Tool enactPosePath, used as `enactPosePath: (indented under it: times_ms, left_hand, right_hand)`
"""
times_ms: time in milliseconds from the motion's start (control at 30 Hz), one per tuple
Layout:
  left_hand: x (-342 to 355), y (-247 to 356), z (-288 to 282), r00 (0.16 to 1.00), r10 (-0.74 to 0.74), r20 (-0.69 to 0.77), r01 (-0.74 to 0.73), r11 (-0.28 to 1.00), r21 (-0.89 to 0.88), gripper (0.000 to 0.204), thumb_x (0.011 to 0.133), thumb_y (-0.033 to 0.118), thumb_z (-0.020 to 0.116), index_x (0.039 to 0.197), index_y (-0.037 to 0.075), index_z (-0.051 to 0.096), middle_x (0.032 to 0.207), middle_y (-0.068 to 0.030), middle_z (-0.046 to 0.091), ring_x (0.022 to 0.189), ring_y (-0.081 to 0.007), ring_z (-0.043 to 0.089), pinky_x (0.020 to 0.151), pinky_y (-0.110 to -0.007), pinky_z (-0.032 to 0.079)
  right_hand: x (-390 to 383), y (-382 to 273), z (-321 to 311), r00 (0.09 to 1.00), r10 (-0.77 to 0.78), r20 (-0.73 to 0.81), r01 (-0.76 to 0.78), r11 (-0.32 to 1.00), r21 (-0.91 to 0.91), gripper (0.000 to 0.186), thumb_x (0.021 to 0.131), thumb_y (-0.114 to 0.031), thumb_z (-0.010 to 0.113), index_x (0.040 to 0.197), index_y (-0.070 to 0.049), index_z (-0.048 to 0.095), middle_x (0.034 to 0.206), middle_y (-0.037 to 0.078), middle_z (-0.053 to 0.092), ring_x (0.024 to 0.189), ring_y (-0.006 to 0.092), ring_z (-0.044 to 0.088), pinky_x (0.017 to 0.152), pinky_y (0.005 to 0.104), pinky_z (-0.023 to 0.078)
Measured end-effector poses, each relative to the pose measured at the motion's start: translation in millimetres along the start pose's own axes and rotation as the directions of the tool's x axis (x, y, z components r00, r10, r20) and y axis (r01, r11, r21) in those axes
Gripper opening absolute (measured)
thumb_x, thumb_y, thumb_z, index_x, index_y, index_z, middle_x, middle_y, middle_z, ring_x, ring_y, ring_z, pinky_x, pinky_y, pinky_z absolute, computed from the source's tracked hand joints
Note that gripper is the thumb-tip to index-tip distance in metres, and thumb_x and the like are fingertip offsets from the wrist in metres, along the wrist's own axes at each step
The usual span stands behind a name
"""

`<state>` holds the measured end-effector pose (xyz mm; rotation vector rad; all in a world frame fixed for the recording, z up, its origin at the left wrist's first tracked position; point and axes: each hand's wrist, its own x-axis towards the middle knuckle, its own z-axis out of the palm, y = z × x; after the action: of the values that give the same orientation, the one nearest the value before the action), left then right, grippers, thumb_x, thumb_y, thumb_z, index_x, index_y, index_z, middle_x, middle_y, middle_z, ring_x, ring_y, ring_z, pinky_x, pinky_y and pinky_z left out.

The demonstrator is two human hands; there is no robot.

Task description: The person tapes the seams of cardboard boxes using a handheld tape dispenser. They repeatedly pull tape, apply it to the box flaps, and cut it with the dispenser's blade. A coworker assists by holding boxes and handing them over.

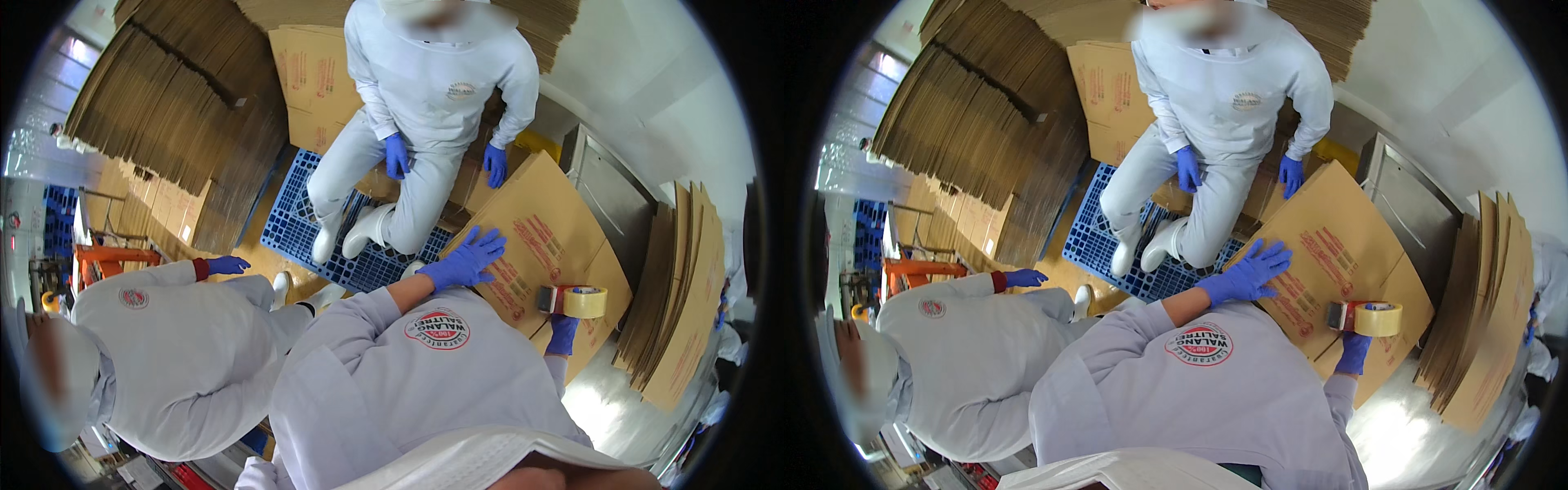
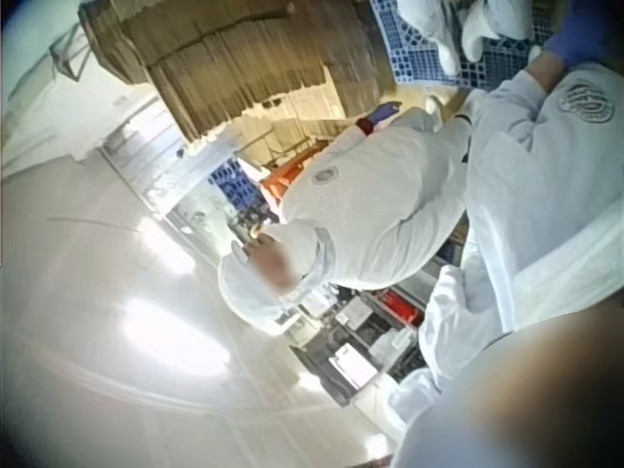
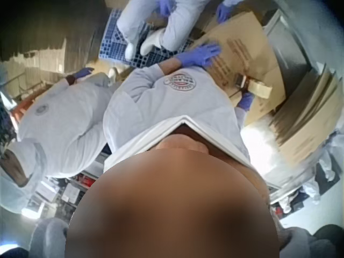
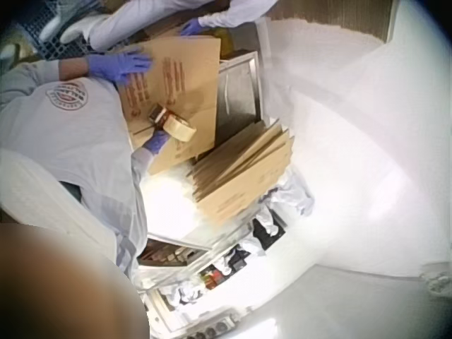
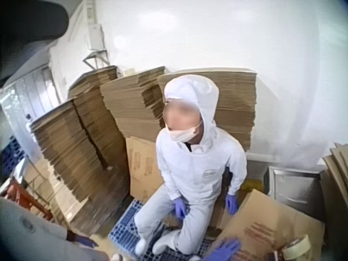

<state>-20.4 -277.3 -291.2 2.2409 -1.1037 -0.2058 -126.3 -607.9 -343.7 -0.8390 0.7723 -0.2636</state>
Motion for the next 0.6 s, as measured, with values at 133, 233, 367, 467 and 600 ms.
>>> enactPosePath:
  times_ms: [133, 233, 367, 467, 600]
  left_hand:
    - [-29.4, -8.6, -9.4, 0.949, -0.131, -0.288, 0.022, 0.934, -0.356, 0.028, 0.079, 0.025, 0.053, 0.098, 0.004, 0.057, 0.104, -0.0104, 0.055, 0.1, -0.0242, 0.05, 0.086, -0.036, 0.038]
    - [-62.5, -15.1, -44.4, 0.87, -0.358, -0.339, 0.185, 0.874, -0.45, 0.025, 0.08, 0.027, 0.052, 0.085, 0.005, 0.063, 0.085, -0.0119, 0.061, 0.08, -0.0266, 0.058, 0.073, -0.034, 0.046]
    - [-136.2, -62.1, -56.5, 0.734, -0.668, -0.123, 0.592, 0.718, -0.365, 0.032, 0.078, 0.036, 0.05, 0.078, 0.006, 0.064, 0.077, -0.016, 0.061, 0.071, -0.0308, 0.058, 0.068, -0.038, 0.045]
    - [-200.7, -97.9, -32.6, 0.592, -0.805, 0.041, 0.795, 0.576, -0.191, 0.038, 0.077, 0.04, 0.048, 0.075, 0.006, 0.064, 0.076, -0.0163, 0.061, 0.069, -0.0312, 0.058, 0.07, -0.04, 0.045]
    - [-270.9, -105.7, -18.2, 0.352, -0.904, 0.243, 0.933, 0.316, -0.173, 0.037, 0.077, 0.038, 0.047, 0.072, 0.007, 0.065, 0.07, -0.0129, 0.062, 0.065, -0.0266, 0.059, 0.07, -0.037, 0.045]
  right_hand:
    - [14.1, 2.9, -20.3, 0.984, 0.067, 0.163, -0.076, 0.996, 0.049, 0.036, 0.081, -0.027, 0.053, 0.112, -0.012, 0.045, 0.104, 0.004, 0.054, 0.093, 0.0203, 0.054, 0.08, 0.0394, 0.046]
    - [50.4, 1.1, -69.2, 0.977, 0.06, 0.203, -0.051, 0.997, -0.052, 0.037, 0.083, -0.029, 0.048, 0.116, -0.012, 0.044, 0.113, 0.004, 0.051, 0.099, 0.0204, 0.052, 0.084, 0.0392, 0.044]
    - [64.4, -6.4, -77.4, 0.963, 0.082, 0.257, -0.024, 0.975, -0.219, 0.042, 0.087, -0.034, 0.035, 0.122, -0.012, 0.04, 0.119, 0.007, 0.047, 0.105, 0.0233, 0.049, 0.088, 0.0393, 0.041]
    - [64.3, -10.3, -72.1, 0.982, 0.009, 0.187, 0.064, 0.921, -0.384, 0.043, 0.087, -0.036, 0.034, 0.122, -0.012, 0.039, 0.12, 0.008, 0.046, 0.105, 0.0235, 0.048, 0.088, 0.0396, 0.041]
    - [54.5, -4.9, -62.9, 0.999, -0.003, 0.048, 0.019, 0.938, -0.347, 0.043, 0.087, -0.036, 0.034, 0.122, -0.012, 0.039, 0.12, 0.007, 0.046, 0.105, 0.0235, 0.048, 0.088, 0.0395, 0.041]
